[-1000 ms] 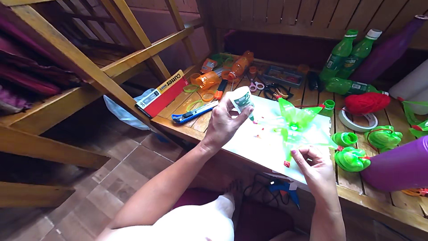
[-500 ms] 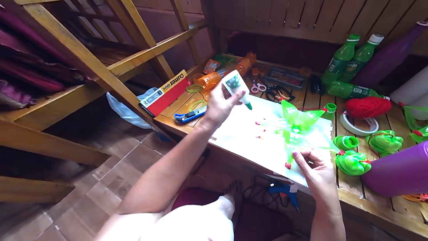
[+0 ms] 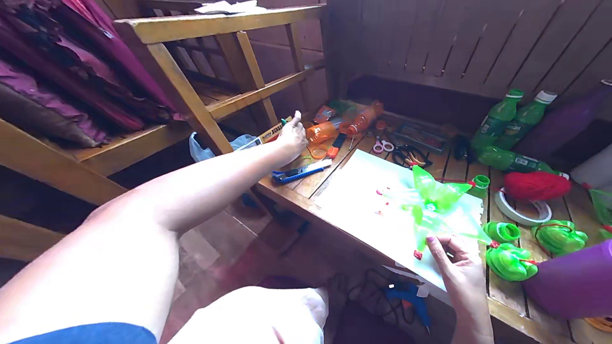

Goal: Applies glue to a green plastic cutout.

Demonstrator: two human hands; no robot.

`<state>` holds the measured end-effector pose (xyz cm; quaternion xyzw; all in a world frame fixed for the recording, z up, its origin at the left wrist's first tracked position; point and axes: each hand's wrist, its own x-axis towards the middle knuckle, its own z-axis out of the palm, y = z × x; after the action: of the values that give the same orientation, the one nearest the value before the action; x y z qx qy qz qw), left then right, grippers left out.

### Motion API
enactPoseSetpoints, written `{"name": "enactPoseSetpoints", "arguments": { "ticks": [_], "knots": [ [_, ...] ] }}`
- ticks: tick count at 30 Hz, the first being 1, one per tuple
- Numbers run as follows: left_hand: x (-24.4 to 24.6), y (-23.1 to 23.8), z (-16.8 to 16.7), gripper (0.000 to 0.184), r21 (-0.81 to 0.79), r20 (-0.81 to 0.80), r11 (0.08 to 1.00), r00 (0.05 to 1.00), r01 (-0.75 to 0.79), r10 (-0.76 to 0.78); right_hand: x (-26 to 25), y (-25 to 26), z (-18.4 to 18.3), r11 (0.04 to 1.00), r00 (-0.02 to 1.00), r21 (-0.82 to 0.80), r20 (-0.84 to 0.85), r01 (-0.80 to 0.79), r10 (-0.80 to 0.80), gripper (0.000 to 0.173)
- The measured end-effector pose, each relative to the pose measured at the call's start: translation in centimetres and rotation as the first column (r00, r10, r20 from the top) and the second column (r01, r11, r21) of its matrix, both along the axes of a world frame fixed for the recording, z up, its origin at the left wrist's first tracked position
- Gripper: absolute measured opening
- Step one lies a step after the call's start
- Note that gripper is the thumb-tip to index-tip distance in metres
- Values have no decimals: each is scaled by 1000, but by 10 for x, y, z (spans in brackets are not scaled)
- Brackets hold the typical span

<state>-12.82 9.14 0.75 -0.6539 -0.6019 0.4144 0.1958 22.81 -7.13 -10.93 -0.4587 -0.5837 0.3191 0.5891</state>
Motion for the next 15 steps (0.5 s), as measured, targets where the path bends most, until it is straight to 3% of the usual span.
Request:
{"name": "enactPoseSetpoints", "arguments": {
  "ticks": [8, 15],
  "knots": [
    [-1, 0, -4, 31, 50, 100, 995, 990, 92, -97, 0, 1, 0, 1000, 1000, -12, 17, 5, -5, 16],
    [4, 3, 3, 32, 120, 202, 992, 977, 39, -63, 1, 1, 0, 1000, 1000, -21, 16, 7, -7, 15]
  ]
}}
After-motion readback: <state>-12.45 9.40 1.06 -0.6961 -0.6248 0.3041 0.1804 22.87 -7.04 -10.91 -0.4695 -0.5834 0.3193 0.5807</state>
